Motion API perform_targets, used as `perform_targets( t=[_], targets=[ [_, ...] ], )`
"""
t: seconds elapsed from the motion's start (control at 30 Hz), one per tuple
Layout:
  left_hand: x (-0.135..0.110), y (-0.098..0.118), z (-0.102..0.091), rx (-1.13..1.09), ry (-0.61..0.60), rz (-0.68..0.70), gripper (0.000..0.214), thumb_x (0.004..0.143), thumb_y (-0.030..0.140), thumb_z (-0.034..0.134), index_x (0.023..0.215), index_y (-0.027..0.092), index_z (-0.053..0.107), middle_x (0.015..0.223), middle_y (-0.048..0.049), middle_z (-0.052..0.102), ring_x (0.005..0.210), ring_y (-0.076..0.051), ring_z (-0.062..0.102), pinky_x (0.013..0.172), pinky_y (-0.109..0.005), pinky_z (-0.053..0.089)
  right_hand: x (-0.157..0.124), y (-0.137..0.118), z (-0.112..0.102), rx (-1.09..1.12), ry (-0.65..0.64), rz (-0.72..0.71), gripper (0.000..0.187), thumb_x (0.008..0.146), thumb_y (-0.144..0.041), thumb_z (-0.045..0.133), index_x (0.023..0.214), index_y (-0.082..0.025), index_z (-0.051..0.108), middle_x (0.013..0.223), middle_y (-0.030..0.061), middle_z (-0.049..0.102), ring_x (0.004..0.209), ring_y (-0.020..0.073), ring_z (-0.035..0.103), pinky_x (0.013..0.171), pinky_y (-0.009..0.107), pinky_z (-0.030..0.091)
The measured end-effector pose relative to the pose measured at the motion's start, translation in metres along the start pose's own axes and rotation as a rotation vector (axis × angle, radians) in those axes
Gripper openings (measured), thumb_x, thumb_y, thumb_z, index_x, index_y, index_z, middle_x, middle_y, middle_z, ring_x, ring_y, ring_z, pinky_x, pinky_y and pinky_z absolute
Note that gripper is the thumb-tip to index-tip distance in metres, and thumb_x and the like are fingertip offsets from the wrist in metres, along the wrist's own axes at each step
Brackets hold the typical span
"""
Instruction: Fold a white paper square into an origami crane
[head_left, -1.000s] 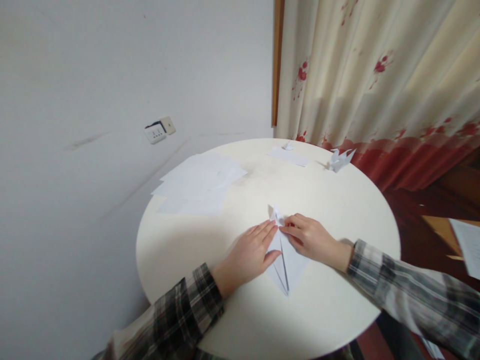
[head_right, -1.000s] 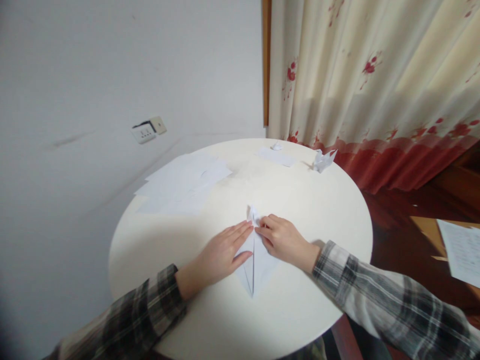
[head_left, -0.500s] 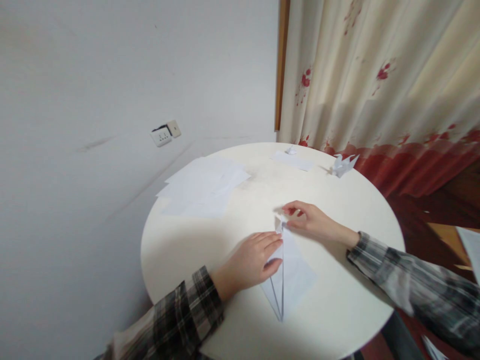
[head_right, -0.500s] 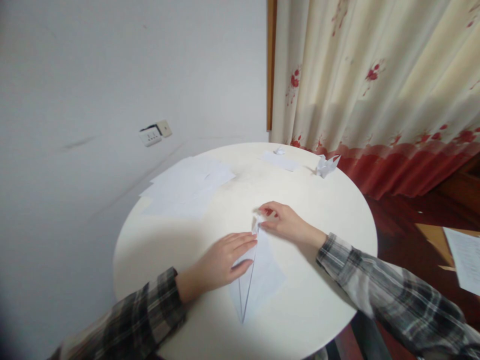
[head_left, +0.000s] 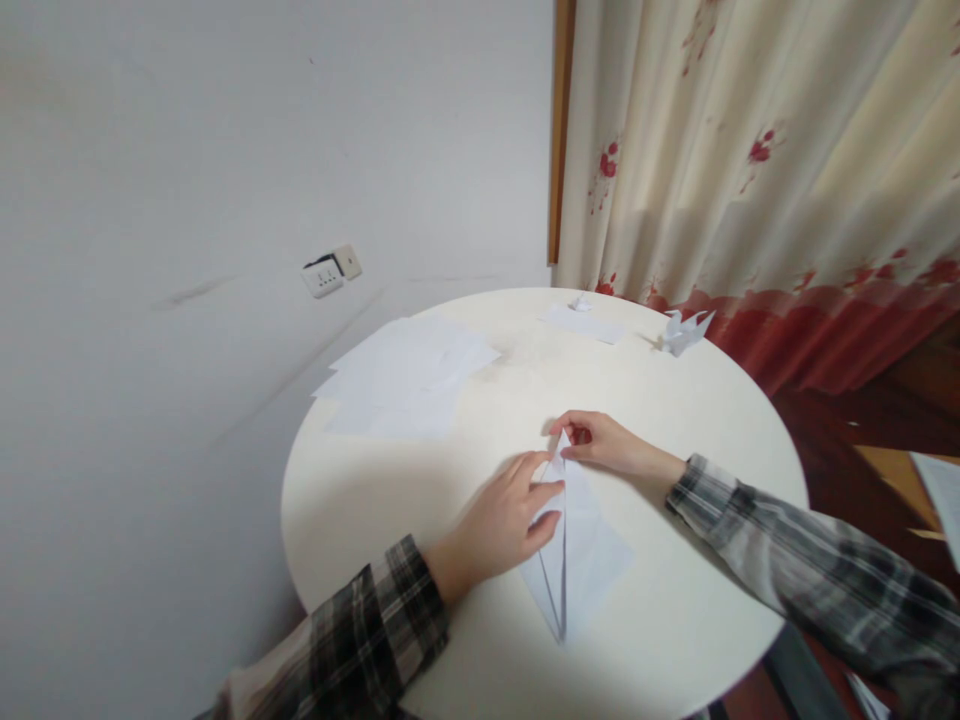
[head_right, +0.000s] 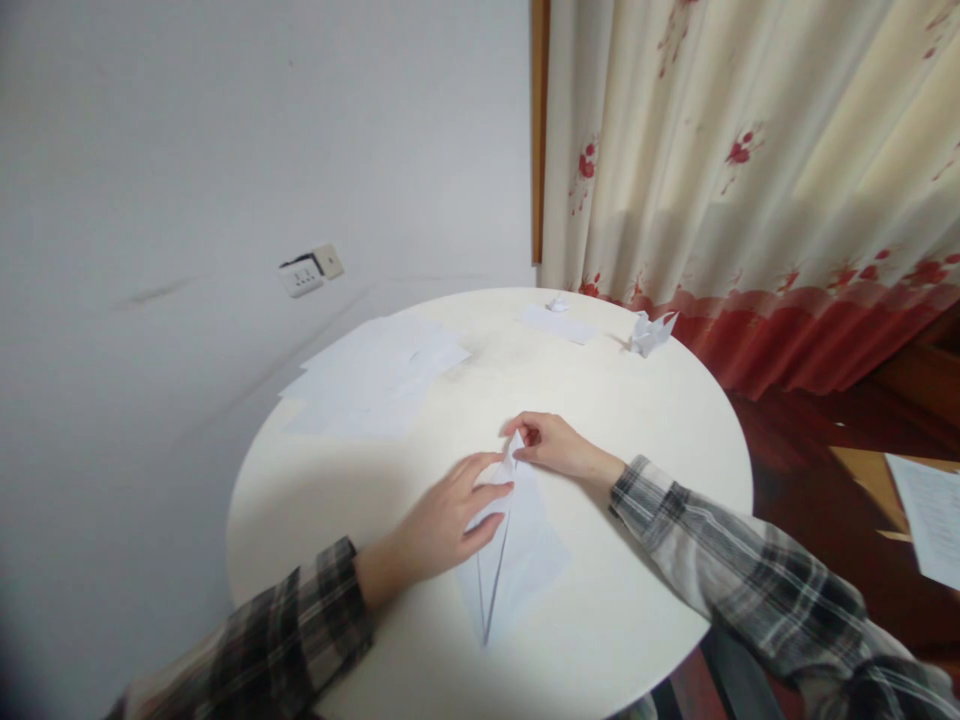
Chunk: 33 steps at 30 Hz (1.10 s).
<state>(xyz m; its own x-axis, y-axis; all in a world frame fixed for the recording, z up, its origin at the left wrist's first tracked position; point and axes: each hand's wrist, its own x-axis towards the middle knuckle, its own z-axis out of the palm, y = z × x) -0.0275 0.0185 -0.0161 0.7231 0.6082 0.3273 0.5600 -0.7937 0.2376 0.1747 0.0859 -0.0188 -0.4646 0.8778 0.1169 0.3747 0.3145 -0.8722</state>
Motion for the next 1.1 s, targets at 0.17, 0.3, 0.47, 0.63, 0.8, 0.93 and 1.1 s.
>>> perform_targets(
  t=[0.17, 0.3, 0.47, 0.63, 0.8, 0.93, 1.1],
  targets=[
    [0.001, -0.003, 0.004, 0.003, -0.042, 0.003, 0.03, 0.084, 0.024, 0.047, 0.112, 0.016, 0.053, 0.138, -0.0129, 0.034, 0.131, -0.024, 0.028, 0.107, -0.042, 0.031, 0.003, 0.01, 0.002, -0.019, 0.038, 0.011, 0.029, 0.063, -0.013, 0.064, 0.093, -0.015, 0.061, 0.062, -0.0053, 0.048, 0.055, 0.008, 0.043, 0.052, 0.021, 0.035],
    [0.001, -0.004, 0.005, 0.01, -0.065, 0.017, 0.029, 0.084, 0.023, 0.046, 0.112, 0.015, 0.052, 0.139, -0.0151, 0.033, 0.133, -0.024, 0.026, 0.107, -0.042, 0.03, 0.005, 0.015, 0.003, -0.025, 0.102, 0.023, 0.031, 0.062, -0.013, 0.066, 0.093, -0.015, 0.062, 0.062, -0.0052, 0.049, 0.056, 0.0085, 0.045, 0.053, 0.021, 0.036],
    [0.003, -0.003, 0.005, 0.003, -0.07, 0.025, 0.03, 0.084, 0.023, 0.045, 0.112, 0.015, 0.05, 0.142, -0.0148, 0.03, 0.133, -0.024, 0.025, 0.106, -0.043, 0.031, 0.004, 0.007, 0.002, -0.061, 0.118, 0.017, 0.016, 0.068, -0.012, 0.057, 0.082, -0.015, 0.064, 0.065, -0.0017, 0.056, 0.057, 0.009, 0.049, 0.055, 0.022, 0.037],
    [0.004, -0.003, 0.006, 0.019, -0.088, 0.021, 0.03, 0.084, 0.022, 0.046, 0.113, 0.014, 0.049, 0.143, -0.0156, 0.028, 0.133, -0.024, 0.024, 0.106, -0.043, 0.03, 0.002, 0.002, 0.003, -0.179, 0.169, 0.025, 0.015, 0.069, -0.012, 0.055, 0.08, -0.016, 0.063, 0.066, -0.0014, 0.058, 0.059, 0.0097, 0.05, 0.056, 0.022, 0.038],
    [0.005, -0.002, 0.005, 0.015, -0.096, 0.028, 0.03, 0.084, 0.021, 0.045, 0.113, 0.014, 0.046, 0.144, -0.015, 0.027, 0.134, -0.024, 0.023, 0.107, -0.043, 0.03, 0.003, 0.007, 0.002, -0.322, 0.199, -0.032, 0.015, 0.07, -0.01, 0.054, 0.08, -0.016, 0.064, 0.071, 0.0004, 0.059, 0.063, 0.0106, 0.05, 0.06, 0.023, 0.039],
    [0.005, -0.002, 0.005, 0.025, -0.105, 0.034, 0.031, 0.083, 0.021, 0.045, 0.114, 0.013, 0.046, 0.143, -0.0164, 0.029, 0.133, -0.024, 0.026, 0.107, -0.042, 0.03, 0.003, 0.009, -0.001, -0.325, 0.175, -0.043, 0.016, 0.072, -0.011, 0.054, 0.082, -0.016, 0.067, 0.074, 0.0017, 0.059, 0.066, 0.0114, 0.052, 0.064, 0.024, 0.041],
    [0.004, -0.003, 0.006, 0.024, -0.11, 0.031, 0.032, 0.084, 0.021, 0.045, 0.115, 0.014, 0.045, 0.142, -0.0159, 0.03, 0.132, -0.024, 0.026, 0.106, -0.043, 0.031, 0.003, 0.009, -0.008, -0.16, 0.047, -0.058, 0.019, 0.077, -0.021, 0.056, 0.091, -0.014, 0.067, 0.078, 0.0029, 0.061, 0.069, 0.0114, 0.054, 0.066, 0.025, 0.043]
  ],
)
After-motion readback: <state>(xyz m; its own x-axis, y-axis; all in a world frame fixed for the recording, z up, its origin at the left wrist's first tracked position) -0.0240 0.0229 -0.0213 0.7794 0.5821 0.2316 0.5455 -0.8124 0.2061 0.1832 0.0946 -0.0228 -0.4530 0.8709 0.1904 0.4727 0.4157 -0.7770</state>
